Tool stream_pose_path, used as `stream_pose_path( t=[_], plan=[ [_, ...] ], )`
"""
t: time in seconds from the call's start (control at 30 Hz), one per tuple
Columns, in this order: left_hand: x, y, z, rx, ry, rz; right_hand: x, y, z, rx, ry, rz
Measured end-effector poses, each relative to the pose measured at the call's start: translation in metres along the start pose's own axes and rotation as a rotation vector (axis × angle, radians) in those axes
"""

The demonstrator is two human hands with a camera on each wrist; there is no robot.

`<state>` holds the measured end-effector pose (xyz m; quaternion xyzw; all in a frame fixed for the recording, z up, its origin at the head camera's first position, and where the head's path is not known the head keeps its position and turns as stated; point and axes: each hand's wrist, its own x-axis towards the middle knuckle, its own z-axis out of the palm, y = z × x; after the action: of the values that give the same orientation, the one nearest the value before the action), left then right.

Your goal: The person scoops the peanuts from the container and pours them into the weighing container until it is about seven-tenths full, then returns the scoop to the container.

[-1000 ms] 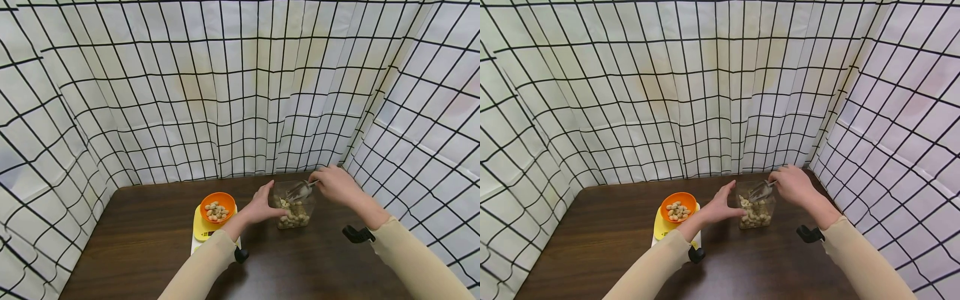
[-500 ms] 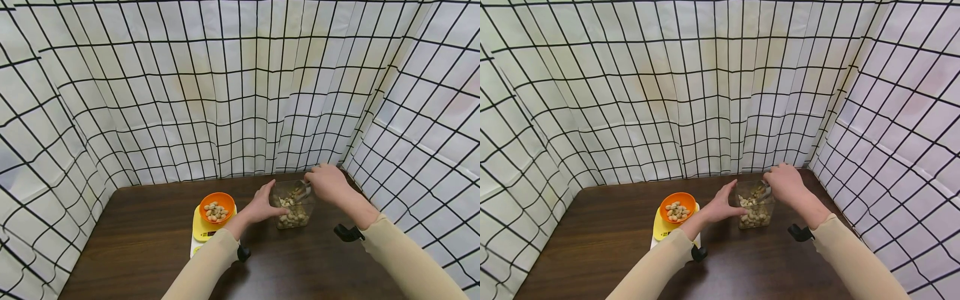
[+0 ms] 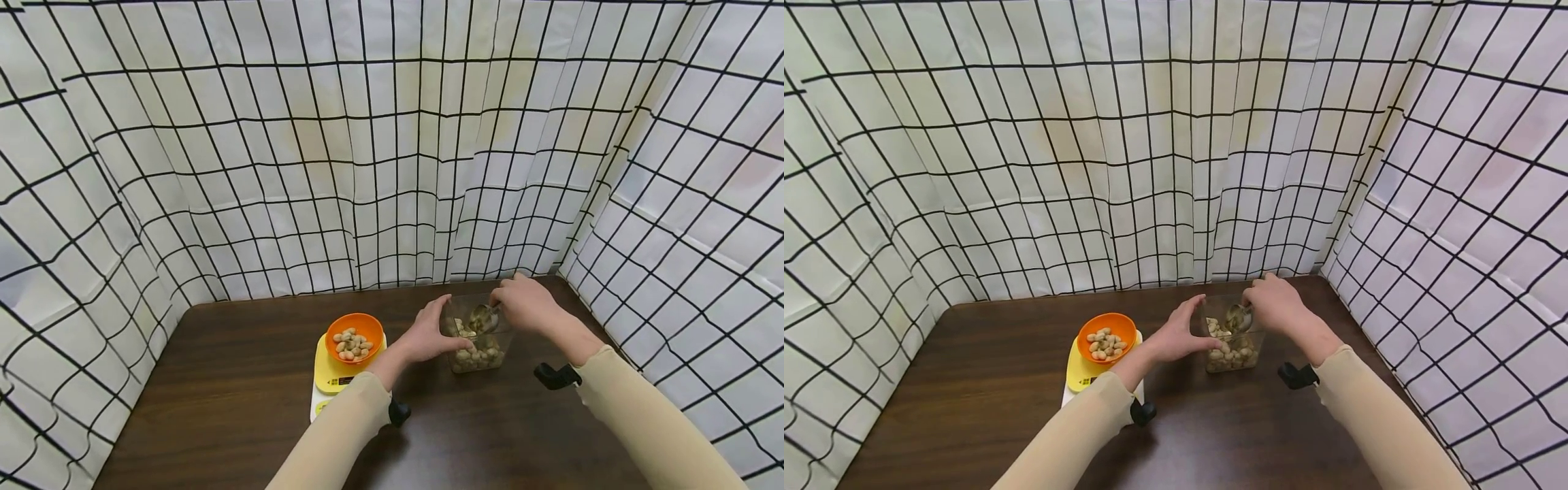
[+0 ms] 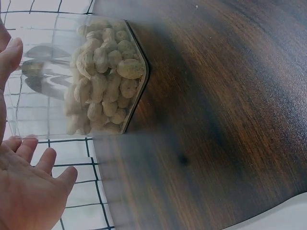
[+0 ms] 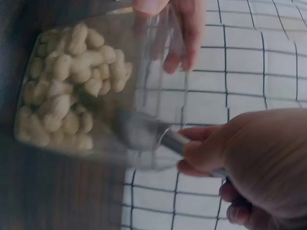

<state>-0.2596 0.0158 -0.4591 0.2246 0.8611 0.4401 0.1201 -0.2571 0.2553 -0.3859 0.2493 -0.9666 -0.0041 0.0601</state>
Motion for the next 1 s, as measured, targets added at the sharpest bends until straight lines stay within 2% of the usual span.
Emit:
stream_pose_path(
  t=[0.17,0.33,0.47,0.57,0.7,1.0],
  plan=[
    [0.0,0.0,0.0,-0.004,-0.001,-0.002,-0.004,0.005,0.007,0.135,0.038,0.006],
    [-0.001,0.001,0.0,-0.006,0.001,0.0,-0.006,-0.002,0.009,0.163,0.06,0.013],
    [0.0,0.001,0.001,-0.003,0.001,-0.003,-0.009,0.003,0.009,0.24,0.036,0.044],
    [0.001,-0.001,0.001,0.0,-0.001,-0.005,-0.011,0.011,0.007,0.348,0.004,0.056],
    [0.001,-0.002,0.0,-0.005,-0.001,0.006,-0.012,0.019,0.006,0.451,-0.018,0.037],
    [0.0,0.0,0.0,-0.009,-0.004,0.005,-0.019,0.03,0.008,0.566,-0.037,0.084]
  ],
)
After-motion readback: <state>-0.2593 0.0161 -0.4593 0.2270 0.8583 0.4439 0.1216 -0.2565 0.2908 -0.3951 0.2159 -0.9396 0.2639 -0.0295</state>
